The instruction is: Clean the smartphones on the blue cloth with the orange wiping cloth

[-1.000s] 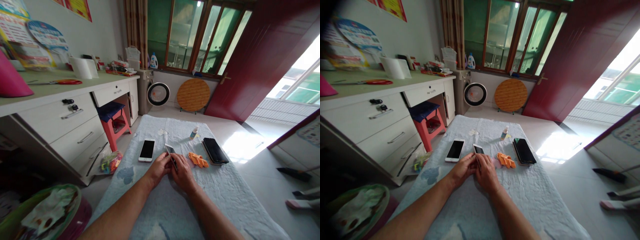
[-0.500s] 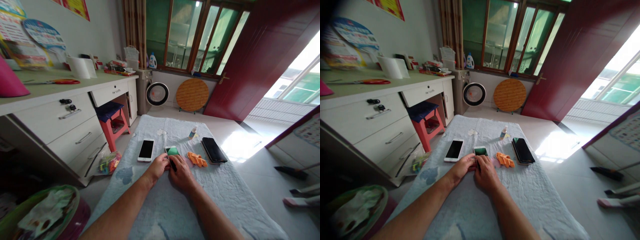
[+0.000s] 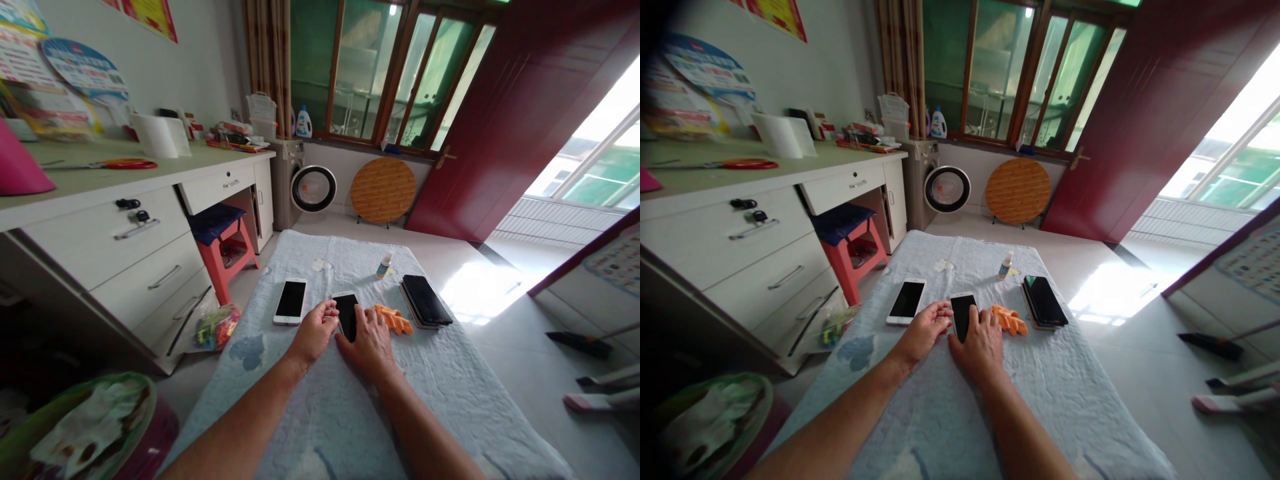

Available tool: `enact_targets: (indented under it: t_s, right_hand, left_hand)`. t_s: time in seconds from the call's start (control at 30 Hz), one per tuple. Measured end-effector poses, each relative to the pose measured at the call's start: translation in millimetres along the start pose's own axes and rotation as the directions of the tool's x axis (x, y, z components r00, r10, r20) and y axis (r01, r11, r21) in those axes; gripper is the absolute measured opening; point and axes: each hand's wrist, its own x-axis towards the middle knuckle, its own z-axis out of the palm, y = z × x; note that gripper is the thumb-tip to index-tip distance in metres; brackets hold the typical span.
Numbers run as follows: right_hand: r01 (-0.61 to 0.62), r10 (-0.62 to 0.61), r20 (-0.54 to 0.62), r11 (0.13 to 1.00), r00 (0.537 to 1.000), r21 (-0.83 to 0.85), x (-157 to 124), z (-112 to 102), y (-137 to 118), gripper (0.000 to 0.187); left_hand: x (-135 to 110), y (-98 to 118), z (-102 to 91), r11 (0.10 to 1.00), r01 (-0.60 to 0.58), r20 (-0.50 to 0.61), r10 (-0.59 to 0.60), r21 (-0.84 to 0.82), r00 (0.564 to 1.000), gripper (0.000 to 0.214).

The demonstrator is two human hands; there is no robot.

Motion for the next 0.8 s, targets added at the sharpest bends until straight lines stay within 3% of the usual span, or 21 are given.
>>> enact_targets:
  t_s: [0.23, 0.5, 0.63, 0.8]
  right_hand:
    - [-0.01, 0.012, -0.03, 0.999, 0.999, 0.051, 4, -3, 6, 0.057]
    - [0.051, -0.014, -0.192, 0.98, 0.981, 0.193, 14, -10, 24, 0.066]
    - [0.018, 0.043, -0.28, 0.977, 0.959, 0.21, 28, -24, 48, 0.065]
    - [-0.148, 0.193, -0.328, 0.976, 0.925, 0.159, 51, -51, 97, 0.066]
  left_hand:
    - [1, 1, -2.9, 0.991, -0.111, -0.071, 0.116, 0.071, 0.991, 0.038]
    - [-4, 9, -3.2, 0.95, -0.223, -0.099, 0.249, 0.219, 0.963, 0.039]
    - [-4, 8, -2.8, 0.952, -0.208, -0.081, 0.231, 0.226, 0.969, 0.042]
    - [-5, 9, -2.0, 0.959, -0.191, -0.076, 0.211, 0.21, 0.975, 0.043]
